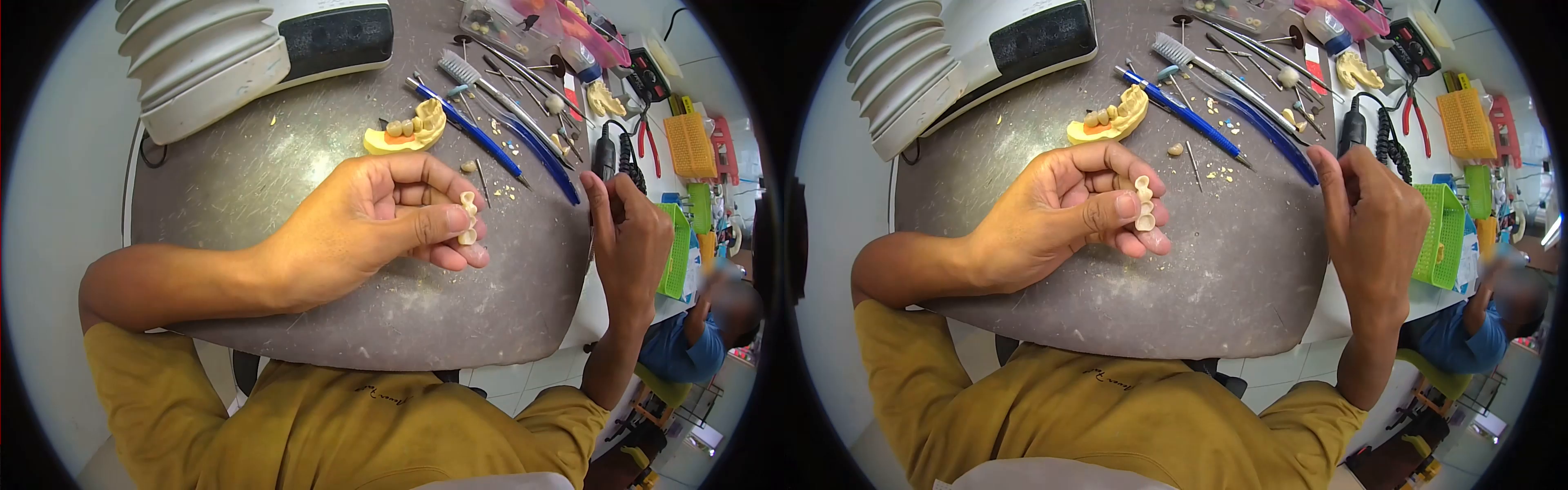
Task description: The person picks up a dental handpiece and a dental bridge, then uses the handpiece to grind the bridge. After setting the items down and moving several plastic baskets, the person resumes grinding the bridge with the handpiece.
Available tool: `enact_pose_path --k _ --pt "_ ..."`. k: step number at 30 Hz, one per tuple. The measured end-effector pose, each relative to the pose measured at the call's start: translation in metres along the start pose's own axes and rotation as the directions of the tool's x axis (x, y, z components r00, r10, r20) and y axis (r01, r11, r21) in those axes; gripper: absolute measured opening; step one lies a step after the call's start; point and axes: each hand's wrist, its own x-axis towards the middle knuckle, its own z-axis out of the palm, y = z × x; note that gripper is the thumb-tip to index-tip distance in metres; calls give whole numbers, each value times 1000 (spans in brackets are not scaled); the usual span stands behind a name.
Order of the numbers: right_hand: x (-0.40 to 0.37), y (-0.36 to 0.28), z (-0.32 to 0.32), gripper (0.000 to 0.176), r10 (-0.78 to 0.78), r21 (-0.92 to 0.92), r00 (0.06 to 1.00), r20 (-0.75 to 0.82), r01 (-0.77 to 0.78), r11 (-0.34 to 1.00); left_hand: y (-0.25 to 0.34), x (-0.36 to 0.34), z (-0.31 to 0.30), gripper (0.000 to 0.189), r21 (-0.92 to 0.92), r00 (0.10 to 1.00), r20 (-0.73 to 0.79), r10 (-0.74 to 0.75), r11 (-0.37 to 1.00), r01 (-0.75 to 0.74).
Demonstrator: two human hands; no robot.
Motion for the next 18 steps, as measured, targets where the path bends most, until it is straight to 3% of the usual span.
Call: enact_pose_path --k 3,5,10,18 --pt "-7 12 2 40 29 -52 998 -53 -32 998 0 -1 0 21 -3 1000 -9 -6 1000 6" --pt "-15 25 5 46 143 -38 986 86 -140 989 0 -2 1 21 2 1000 -15 -11 1000 11" --pt "-21 25 7 57 247 -53 951 187 -242 969 -1 -1 0 19 -3 1000 13 16 1000 -16" --pt "-18 36 15 55 347 120 889 299 -396 910 -2 -1 -2 20 11 999 40 30 999 -31"
